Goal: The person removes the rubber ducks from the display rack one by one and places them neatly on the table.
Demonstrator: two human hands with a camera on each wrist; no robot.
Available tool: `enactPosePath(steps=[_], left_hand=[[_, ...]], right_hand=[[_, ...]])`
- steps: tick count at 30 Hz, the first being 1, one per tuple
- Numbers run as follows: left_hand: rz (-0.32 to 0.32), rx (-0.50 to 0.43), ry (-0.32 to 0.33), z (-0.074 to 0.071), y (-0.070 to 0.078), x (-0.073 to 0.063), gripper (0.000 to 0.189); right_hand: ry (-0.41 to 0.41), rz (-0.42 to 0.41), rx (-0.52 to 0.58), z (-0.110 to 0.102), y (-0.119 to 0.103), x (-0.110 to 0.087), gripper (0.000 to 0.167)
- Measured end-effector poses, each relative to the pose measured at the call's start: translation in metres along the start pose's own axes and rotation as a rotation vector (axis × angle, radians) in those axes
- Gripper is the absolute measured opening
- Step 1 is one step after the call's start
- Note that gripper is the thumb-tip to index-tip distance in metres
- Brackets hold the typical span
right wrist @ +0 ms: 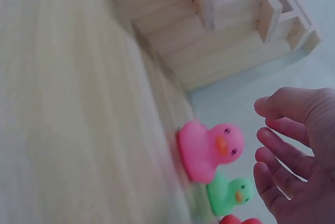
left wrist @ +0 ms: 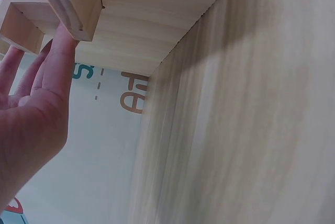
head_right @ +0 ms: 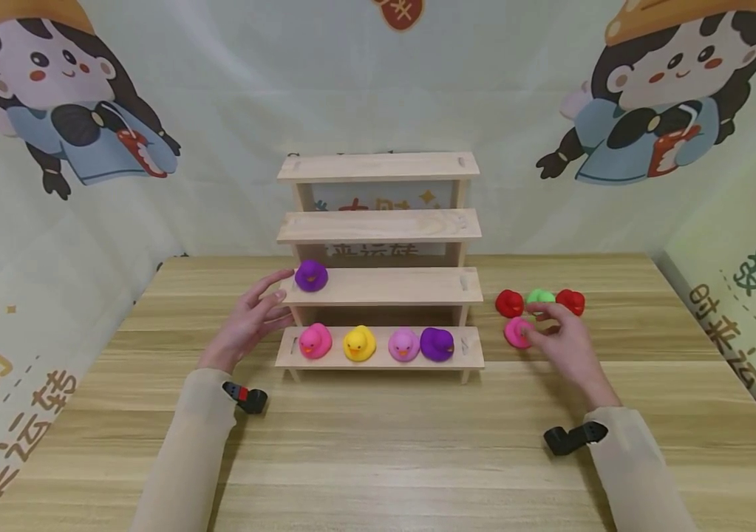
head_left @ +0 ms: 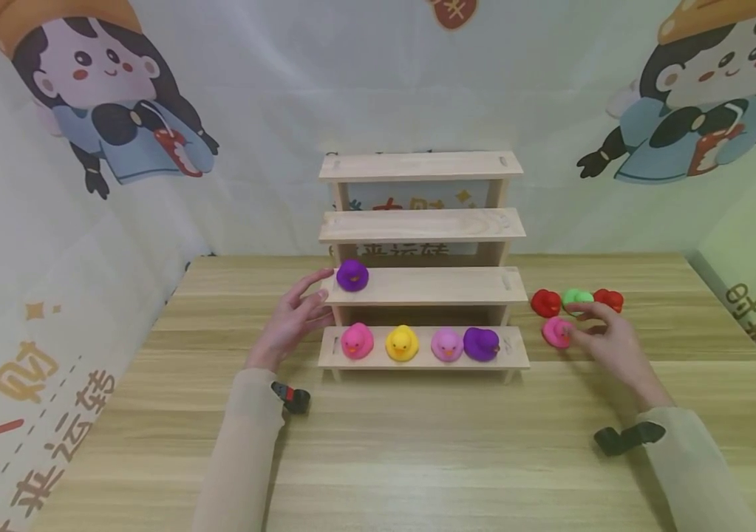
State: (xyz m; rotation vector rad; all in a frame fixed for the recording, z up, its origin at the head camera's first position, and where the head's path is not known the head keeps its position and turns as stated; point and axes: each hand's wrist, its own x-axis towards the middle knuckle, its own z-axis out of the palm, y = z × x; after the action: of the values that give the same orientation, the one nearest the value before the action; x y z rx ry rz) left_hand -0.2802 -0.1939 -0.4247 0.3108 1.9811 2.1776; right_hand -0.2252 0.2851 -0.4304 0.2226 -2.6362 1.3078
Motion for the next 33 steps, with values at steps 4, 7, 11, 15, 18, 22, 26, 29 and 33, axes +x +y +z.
enactPosePath(steps=[4, 7, 11, 15, 18, 22, 26, 29, 33], left_hand=[[-0.004, -0.012, 0.001, 0.000, -0.001, 0.001, 0.050], [-0.008, -0.024, 0.007, 0.000, 0.000, 0.000, 0.050], [-0.005, -0.028, 0.010, 0.000, 0.000, 0.000, 0.050], [-0.006, -0.026, 0.007, 0.000, -0.001, 0.001, 0.050], [-0.009, -0.024, 0.007, 0.000, -0.001, 0.001, 0.050], [-0.011, -0.021, 0.010, 0.000, 0.000, 0.001, 0.050], [-0.011, -0.021, 0.011, 0.001, 0.001, 0.000, 0.050], [-0.012, -0.020, 0.009, 0.002, 0.002, 0.000, 0.050], [-0.014, -0.009, 0.001, 0.001, 0.001, 0.000, 0.051]], right_hand=[[0.026, -0.027, 0.024, 0.001, -0.008, 0.001, 0.036], [0.038, -0.017, 0.041, 0.003, -0.014, 0.002, 0.036], [0.067, -0.026, 0.073, 0.008, -0.024, 0.005, 0.035], [0.090, -0.083, 0.106, 0.014, -0.033, 0.009, 0.033], [0.097, -0.114, 0.125, 0.018, -0.038, 0.011, 0.032], [0.106, -0.130, 0.153, 0.023, -0.046, 0.013, 0.031], [0.116, -0.167, 0.180, 0.028, -0.052, 0.016, 0.031], [0.107, -0.178, 0.201, 0.032, -0.056, 0.019, 0.031], [0.068, -0.152, 0.216, 0.035, -0.062, 0.021, 0.032]])
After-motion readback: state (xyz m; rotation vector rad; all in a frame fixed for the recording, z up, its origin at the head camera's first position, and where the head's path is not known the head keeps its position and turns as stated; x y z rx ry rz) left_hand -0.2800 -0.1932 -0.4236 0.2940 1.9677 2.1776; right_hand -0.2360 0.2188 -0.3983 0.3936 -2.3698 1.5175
